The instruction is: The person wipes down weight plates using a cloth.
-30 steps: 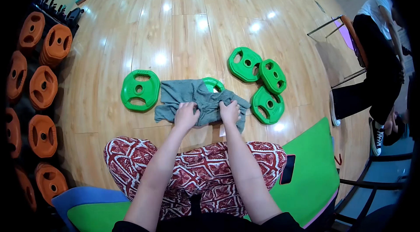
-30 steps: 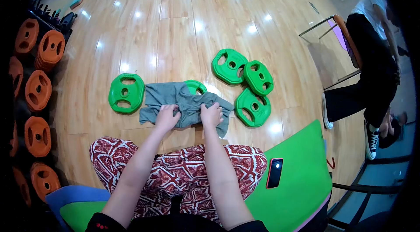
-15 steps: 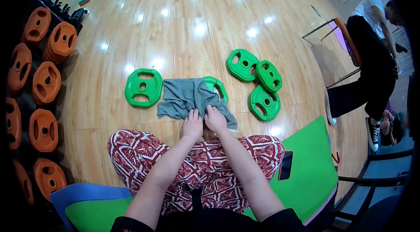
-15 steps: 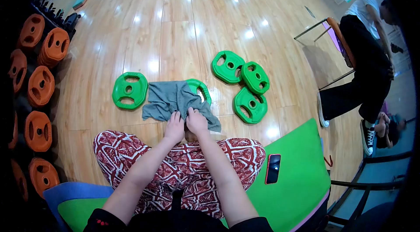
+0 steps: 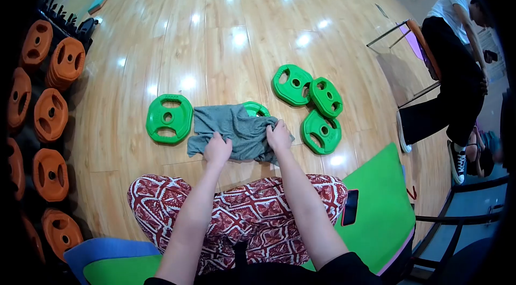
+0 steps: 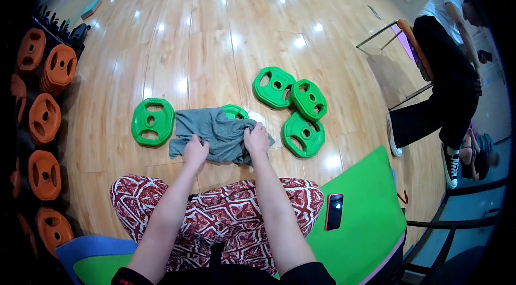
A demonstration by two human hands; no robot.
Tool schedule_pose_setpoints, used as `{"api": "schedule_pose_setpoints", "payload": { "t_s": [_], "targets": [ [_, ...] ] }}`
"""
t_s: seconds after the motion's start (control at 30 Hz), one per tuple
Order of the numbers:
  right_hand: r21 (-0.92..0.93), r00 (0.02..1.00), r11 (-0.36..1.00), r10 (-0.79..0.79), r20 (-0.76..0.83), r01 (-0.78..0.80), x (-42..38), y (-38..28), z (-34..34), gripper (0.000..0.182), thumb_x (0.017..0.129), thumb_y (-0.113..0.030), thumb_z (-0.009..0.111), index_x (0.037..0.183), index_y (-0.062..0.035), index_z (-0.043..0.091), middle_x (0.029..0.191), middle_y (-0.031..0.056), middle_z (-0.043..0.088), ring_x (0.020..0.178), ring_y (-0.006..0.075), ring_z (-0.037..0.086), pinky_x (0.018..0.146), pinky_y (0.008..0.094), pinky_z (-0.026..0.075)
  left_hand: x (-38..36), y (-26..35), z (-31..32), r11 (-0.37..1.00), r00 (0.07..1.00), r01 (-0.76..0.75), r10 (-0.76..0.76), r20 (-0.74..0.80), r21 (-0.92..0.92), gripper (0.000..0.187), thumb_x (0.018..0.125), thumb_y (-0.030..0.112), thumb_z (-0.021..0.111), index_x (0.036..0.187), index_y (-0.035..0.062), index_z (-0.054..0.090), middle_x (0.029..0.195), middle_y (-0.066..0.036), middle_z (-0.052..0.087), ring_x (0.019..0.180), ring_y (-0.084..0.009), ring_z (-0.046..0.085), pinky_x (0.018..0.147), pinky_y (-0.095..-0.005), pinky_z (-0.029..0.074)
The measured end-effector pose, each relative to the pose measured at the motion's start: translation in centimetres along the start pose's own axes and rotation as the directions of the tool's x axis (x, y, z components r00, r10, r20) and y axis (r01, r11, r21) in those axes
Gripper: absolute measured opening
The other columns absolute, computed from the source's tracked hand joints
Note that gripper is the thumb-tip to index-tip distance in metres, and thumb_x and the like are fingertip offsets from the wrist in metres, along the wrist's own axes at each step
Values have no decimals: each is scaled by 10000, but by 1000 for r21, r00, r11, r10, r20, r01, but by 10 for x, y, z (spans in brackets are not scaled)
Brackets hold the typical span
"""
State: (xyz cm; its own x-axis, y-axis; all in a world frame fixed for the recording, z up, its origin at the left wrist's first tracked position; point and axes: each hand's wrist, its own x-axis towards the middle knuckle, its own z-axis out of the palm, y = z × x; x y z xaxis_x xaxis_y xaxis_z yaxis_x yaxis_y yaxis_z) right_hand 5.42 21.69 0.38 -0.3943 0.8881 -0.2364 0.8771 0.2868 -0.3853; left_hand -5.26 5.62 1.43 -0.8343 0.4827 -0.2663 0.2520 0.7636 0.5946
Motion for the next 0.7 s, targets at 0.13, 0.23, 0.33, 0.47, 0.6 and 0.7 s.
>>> {"api": "schedule_pose_setpoints", "payload": {
  "t_s": [0.13,0.23,0.33,0.47,0.6,0.7],
  "targets": [
    [89,990,989,122,-77,-115,-2,-14,-1,425,785,-401,491,1010,-44,436,1054,158,518,1023,312,486,828,460,387,16,4,-7,956,981,132,-164,106,264,527,767,472,472,947,-14,568,905,-210,608,843,-360,589,718,-434,468],
    [43,980,990,139,-145,-134,2,-18,6,426,773,-393,524,996,-39,444,1038,157,521,1017,309,481,830,456,378,22,15,-9,931,965,109,-182,187,348,497,762,468,498,884,1,617,866,-178,626,807,-316,612,698,-405,481],
    [-83,980,996,4,-200,-21,14,-17,8,446,746,-408,571,974,-41,460,1030,152,521,1008,294,481,812,447,386,32,20,-5,919,975,63,-140,172,388,495,749,493,507,826,26,653,856,-163,633,803,-296,618,690,-389,485],
    [-229,983,969,-128,-135,94,31,-21,5,466,722,-446,602,938,-54,475,937,130,550,911,291,535,720,410,444,50,23,-1,895,973,17,-118,201,445,475,744,487,512,803,39,660,830,-151,638,796,-288,620,684,-379,488],
    [-294,998,955,-44,-48,28,31,-25,11,451,726,-448,602,917,-58,479,859,112,569,812,285,573,626,366,487,49,26,7,905,971,86,-169,168,416,446,744,454,521,821,36,656,852,-158,634,814,-302,613,705,-387,486],
    [-298,991,949,-119,-57,97,25,-23,14,358,777,-357,561,927,-44,472,918,141,548,875,302,558,649,369,493,42,24,10,920,970,115,-185,156,373,435,750,435,521,833,28,650,880,-167,627,831,-305,608,719,-393,483]
  ]
}}
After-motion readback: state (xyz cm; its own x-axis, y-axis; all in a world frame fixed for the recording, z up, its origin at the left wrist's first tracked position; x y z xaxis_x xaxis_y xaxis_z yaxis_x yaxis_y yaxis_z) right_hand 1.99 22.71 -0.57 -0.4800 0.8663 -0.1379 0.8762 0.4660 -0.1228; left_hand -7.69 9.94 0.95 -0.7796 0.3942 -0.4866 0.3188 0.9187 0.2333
